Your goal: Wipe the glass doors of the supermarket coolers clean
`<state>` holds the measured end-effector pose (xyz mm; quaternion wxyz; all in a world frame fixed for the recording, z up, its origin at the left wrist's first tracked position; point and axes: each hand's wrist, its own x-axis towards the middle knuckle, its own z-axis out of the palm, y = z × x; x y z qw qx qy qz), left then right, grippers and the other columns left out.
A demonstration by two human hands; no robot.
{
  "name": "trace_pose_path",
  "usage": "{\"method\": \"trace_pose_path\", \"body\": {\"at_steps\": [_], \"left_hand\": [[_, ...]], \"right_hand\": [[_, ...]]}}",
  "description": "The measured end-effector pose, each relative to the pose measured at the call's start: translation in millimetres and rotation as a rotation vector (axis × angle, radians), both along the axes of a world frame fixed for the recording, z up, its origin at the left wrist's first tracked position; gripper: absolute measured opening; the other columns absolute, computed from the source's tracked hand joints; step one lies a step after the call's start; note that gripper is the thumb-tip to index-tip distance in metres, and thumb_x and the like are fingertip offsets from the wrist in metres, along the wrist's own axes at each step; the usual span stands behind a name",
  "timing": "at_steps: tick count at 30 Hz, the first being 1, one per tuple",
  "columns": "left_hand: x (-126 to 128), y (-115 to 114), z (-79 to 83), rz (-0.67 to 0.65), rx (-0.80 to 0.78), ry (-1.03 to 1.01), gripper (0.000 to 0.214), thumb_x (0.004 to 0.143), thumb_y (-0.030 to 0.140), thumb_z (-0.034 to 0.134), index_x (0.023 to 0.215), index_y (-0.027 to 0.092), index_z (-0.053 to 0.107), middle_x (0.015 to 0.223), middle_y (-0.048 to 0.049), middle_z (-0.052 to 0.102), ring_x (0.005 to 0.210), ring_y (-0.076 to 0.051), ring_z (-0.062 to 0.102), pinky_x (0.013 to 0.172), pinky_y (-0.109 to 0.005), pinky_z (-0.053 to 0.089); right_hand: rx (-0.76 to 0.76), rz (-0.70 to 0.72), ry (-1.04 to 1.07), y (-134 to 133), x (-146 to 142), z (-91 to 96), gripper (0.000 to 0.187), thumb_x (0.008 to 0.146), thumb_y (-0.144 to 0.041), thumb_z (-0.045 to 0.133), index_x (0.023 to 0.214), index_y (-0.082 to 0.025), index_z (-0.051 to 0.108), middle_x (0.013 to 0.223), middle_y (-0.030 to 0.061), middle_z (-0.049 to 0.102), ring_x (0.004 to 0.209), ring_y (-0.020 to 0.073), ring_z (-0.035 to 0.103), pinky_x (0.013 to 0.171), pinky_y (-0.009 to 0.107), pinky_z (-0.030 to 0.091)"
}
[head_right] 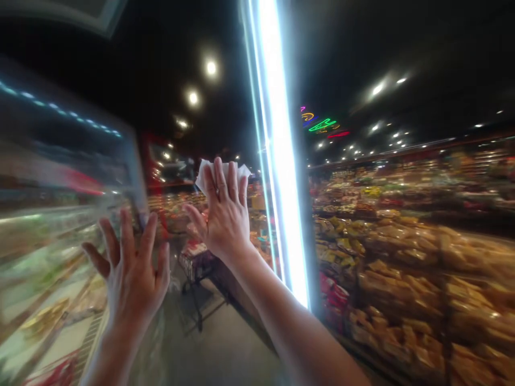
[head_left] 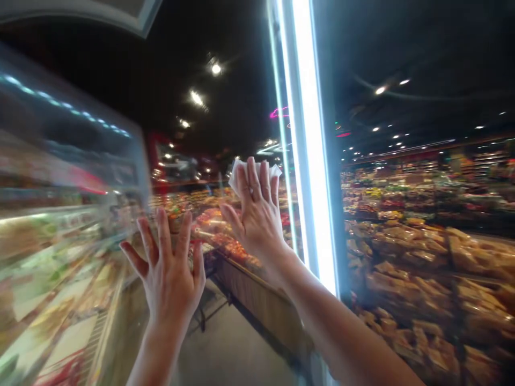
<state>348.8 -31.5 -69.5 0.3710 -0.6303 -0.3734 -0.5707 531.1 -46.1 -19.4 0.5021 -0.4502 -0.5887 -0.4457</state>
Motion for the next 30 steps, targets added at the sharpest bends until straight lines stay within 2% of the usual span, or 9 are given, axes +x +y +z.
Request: {"method": "trace_pose_path", "body": {"at_steps": [3,5,9,11,16,17,23,28,30], "left_hand": [[15.5,0.5,7.5,0.008,-0.004,-0.024,0.067,0.101,0.033,0.053,0.164,0.033,0.028,0.176,-0.0075,0.012,0.163,-0.033,-0.003,0.128,-0.069,-0.003],[20.2,0.8,11.0,0.019,-0.001,-0.032,0.066,0.102,0.034,0.053,0.163,0.034,0.029,0.176,-0.0072,0.014,0.164,-0.033,-0.002,0.129,-0.069,-0.002],[17.8,0.9,22.5,0.053,0.018,-0.018,0.063,0.102,0.038,0.052,0.162,0.035,0.032,0.176,-0.0078,0.014,0.163,-0.035,-0.002,0.128,-0.070,-0.003],[11.0,1.6,26.5,0.070,0.012,-0.016,0.063,0.102,0.041,0.051,0.162,0.035,0.033,0.176,-0.0082,0.015,0.163,-0.035,-0.001,0.128,-0.070,-0.003],[-13.6,0.7,20.2,0.118,-0.036,-0.083,0.061,0.103,0.041,0.049,0.161,0.035,0.034,0.175,-0.0074,0.021,0.163,-0.035,0.002,0.127,-0.071,-0.003],[-17.9,-0.3,18.5,0.126,-0.045,-0.092,0.060,0.103,0.040,0.049,0.161,0.035,0.034,0.175,-0.0072,0.021,0.163,-0.035,0.002,0.127,-0.071,-0.002],[-52.0,-2.7,14.1,0.180,-0.060,-0.111,0.058,0.104,0.041,0.045,0.161,0.034,0.035,0.175,-0.0070,0.020,0.163,-0.035,0.002,0.127,-0.072,-0.002],[-104.2,2.5,2.4,0.223,-0.078,-0.165,0.059,0.103,0.041,0.048,0.161,0.034,0.035,0.174,-0.0072,0.021,0.163,-0.037,0.003,0.126,-0.075,0.000],[-123.8,4.1,0.5,0.228,-0.083,-0.162,0.060,0.103,0.040,0.048,0.161,0.034,0.034,0.174,-0.0075,0.021,0.163,-0.038,0.004,0.126,-0.075,0.001]], "right_hand": [[-0.003,0.016,0.017,-0.9,8.4,-28.1,0.085,0.105,-0.063,0.031,0.169,-0.019,-0.003,0.177,0.0109,0.010,0.163,0.0349,-0.001,0.129,0.068,0.016],[0.005,0.028,0.001,0.7,9.5,-35.0,0.088,0.104,-0.066,0.030,0.168,-0.018,-0.007,0.176,0.0126,0.012,0.163,0.0366,0.000,0.128,0.071,0.016],[0.052,0.044,-0.034,5.6,10.3,6.2,0.089,0.104,-0.067,0.031,0.168,-0.018,-0.005,0.176,0.0105,0.015,0.163,0.0349,-0.001,0.130,0.067,0.012],[0.069,0.051,-0.027,6.5,6.5,16.4,0.090,0.103,-0.067,0.034,0.169,-0.016,-0.002,0.176,0.0108,0.014,0.163,0.0344,-0.002,0.131,0.065,0.011],[-0.003,0.092,-0.146,5.3,-20.3,-31.0,0.099,0.100,-0.072,0.038,0.168,-0.010,0.002,0.175,0.0143,0.017,0.163,0.0349,-0.006,0.131,0.065,0.014],[-0.006,0.103,-0.189,5.9,-26.3,-34.5,0.099,0.100,-0.073,0.037,0.168,-0.010,0.004,0.175,0.0143,0.018,0.163,0.0348,-0.005,0.131,0.064,0.014],[0.037,0.166,-0.245,15.3,-57.3,4.5,0.092,0.102,-0.071,0.033,0.168,-0.010,0.009,0.176,0.0135,0.015,0.163,0.0356,-0.002,0.131,0.064,0.008],[-0.013,0.189,-0.365,17.9,-92.4,-17.6,0.097,0.100,-0.071,0.040,0.168,-0.009,0.008,0.175,0.0149,0.018,0.163,0.0346,-0.001,0.132,0.063,0.010],[-0.005,0.198,-0.362,20.9,-111.7,-14.8,0.097,0.099,-0.072,0.039,0.168,-0.010,0.011,0.175,0.0142,0.018,0.163,0.0347,0.000,0.132,0.063,0.009]]}}
